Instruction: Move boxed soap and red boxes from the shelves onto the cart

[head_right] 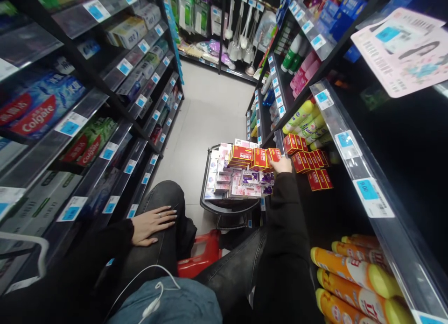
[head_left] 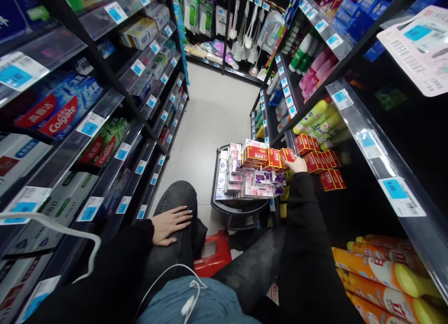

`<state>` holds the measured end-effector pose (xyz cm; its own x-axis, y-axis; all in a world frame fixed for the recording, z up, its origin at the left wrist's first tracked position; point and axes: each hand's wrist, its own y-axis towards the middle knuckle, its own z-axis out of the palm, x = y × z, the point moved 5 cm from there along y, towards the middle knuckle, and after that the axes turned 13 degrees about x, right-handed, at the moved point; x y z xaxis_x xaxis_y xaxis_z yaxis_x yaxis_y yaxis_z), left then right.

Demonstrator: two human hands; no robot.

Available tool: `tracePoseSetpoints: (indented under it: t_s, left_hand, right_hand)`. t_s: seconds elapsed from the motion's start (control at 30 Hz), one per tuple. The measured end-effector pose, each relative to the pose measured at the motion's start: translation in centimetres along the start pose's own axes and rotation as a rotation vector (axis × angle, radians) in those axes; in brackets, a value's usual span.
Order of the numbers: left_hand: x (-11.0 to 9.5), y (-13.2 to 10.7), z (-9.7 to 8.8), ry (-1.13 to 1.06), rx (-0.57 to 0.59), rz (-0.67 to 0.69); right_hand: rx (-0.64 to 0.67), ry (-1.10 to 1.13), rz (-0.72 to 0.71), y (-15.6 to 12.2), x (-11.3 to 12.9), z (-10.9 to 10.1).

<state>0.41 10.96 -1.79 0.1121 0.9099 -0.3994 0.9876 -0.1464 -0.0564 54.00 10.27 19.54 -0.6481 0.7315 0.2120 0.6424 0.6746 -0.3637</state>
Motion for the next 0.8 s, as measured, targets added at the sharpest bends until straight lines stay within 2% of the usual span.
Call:
tracePoseSetpoints:
  t_s: [0.1,0.2,0.3,0.4,0.53,0.63,0.67,0.73,0.8]
  left_hand:
    - [0.0,0.0,0.0,-0.005,-0.002,-0.001]
    - [0.0,0.1,0.0,-0.005,-0.009,0.006]
    - [0.1,0.3,0.0,0.0,-0.014,0.015]
    - [0.2,0.3,0.2,0.003,-0.004,0.017]
    - [0.3,0.3,0.5,0.007,0.015,0.017]
    - [0.3,0.2,0.5,0.015,0.011,0.01]
    - [0.3,0.2,0.4,0.018,0.008,0.009]
    - [0.2,0.2,0.3,0.017,0.003,0.011]
    - [0.2,0.3,0.1,0.01,0.003,0.012]
  right_hand:
    - [-0.143,-0.011,-0.037,-2.7,-3.2,-2.0]
    - [-0.376,0.004,-0.054,-6.5,-8.4,-3.4]
    - [-0.504,-0.015,0.021,-9.0,-13.5,-2.8]
    - [-0.48,-0.069,0.028,-9.1,-15.9,-1.0]
    - [-0.481,-0.152,0.081,-7.9,-16.0,-0.1]
    - [-0.589,-0.185,0.147,-7.4,-14.7,-1.0]
    - [-0.618,-0.184,0.129,-7.1,-13.8,-1.4]
    - [-0.564,-0.181,-0.039,-5.8,-10.8,-1.7]
    - [-0.364,-0.212,-0.301,-3.5,-6.8,-1.2]
